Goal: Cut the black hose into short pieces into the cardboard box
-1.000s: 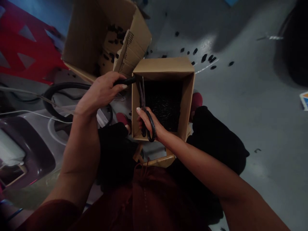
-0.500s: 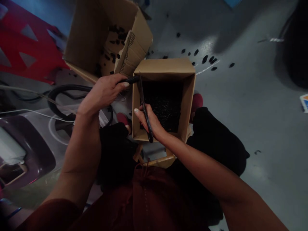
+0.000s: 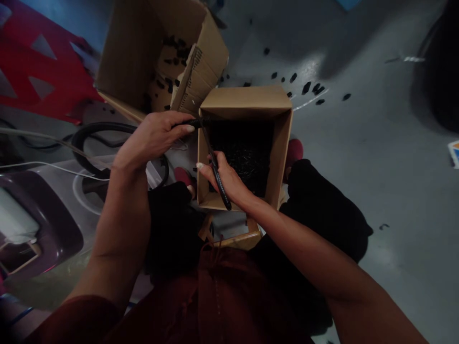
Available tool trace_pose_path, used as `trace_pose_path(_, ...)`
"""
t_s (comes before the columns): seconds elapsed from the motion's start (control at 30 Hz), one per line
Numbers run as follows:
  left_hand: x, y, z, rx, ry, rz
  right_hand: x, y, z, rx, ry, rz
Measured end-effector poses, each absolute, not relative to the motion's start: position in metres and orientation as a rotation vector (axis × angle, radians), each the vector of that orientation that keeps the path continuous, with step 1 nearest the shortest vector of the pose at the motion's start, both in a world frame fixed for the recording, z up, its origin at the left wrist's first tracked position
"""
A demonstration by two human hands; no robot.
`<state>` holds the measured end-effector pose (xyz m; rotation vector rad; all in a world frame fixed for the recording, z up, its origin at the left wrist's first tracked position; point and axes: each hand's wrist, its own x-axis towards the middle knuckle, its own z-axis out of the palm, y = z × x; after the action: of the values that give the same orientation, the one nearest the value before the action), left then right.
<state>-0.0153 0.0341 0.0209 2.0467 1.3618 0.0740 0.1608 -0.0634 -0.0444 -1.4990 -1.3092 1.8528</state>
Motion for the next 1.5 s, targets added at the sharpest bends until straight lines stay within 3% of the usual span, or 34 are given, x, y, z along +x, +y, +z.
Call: trace_pose_path(1.5,-0.0174,0.0339,0.0203,2.043,1.363,0.039,0.1632,-0.0600,-0.0391,-1.518,-1.284,1.871)
